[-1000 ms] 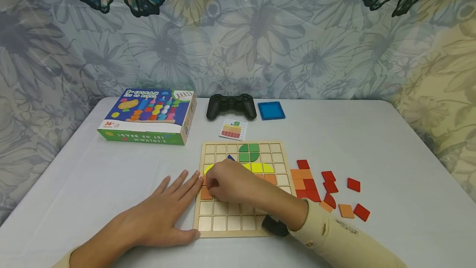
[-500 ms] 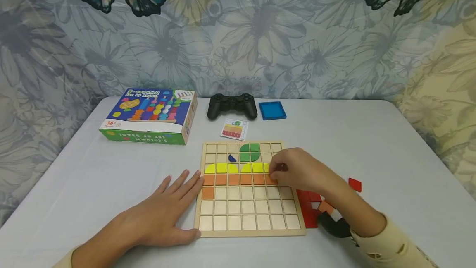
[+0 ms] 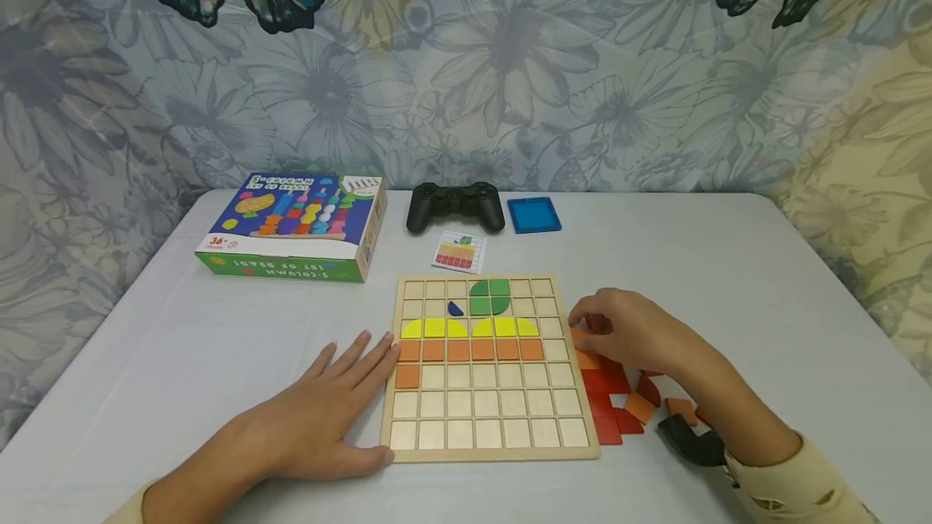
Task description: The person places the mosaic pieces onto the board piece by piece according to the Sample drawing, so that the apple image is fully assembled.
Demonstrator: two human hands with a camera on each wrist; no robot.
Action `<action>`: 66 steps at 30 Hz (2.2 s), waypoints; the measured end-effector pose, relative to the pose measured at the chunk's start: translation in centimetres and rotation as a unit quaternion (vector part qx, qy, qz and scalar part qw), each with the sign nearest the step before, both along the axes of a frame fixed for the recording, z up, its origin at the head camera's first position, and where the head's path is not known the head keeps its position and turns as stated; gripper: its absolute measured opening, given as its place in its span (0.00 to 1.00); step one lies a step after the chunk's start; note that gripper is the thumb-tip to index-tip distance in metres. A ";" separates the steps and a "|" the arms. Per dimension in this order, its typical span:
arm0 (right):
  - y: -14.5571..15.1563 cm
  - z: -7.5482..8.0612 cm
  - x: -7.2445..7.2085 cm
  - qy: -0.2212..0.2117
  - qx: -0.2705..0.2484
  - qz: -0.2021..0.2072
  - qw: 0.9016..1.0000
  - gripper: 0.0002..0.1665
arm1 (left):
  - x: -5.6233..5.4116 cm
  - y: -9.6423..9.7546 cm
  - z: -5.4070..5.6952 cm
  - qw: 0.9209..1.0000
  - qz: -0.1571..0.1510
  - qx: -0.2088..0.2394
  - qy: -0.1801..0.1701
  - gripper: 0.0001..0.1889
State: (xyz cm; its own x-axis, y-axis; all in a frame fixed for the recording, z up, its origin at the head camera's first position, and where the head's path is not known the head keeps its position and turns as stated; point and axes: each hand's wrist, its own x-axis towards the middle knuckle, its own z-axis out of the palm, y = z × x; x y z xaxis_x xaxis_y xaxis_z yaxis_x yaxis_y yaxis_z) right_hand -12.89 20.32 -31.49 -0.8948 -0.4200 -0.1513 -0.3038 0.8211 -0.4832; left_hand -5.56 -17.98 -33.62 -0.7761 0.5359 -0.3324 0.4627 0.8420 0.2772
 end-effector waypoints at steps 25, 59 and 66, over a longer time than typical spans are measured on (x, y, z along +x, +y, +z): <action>-0.1 -0.2 0.1 -0.015 -0.013 -0.008 1.000 0.08 | -0.2 -0.4 0.0 0.999 -0.012 0.034 -0.014 0.43; 0.5 0.1 0.1 -0.062 -0.024 -0.005 0.998 0.09 | 0.1 -0.1 -0.1 1.000 -0.005 0.002 0.007 0.57; 1.2 0.8 -0.1 -0.076 -0.046 -0.015 0.996 0.04 | 0.0 -0.1 -0.1 1.000 -0.005 -0.002 0.005 0.57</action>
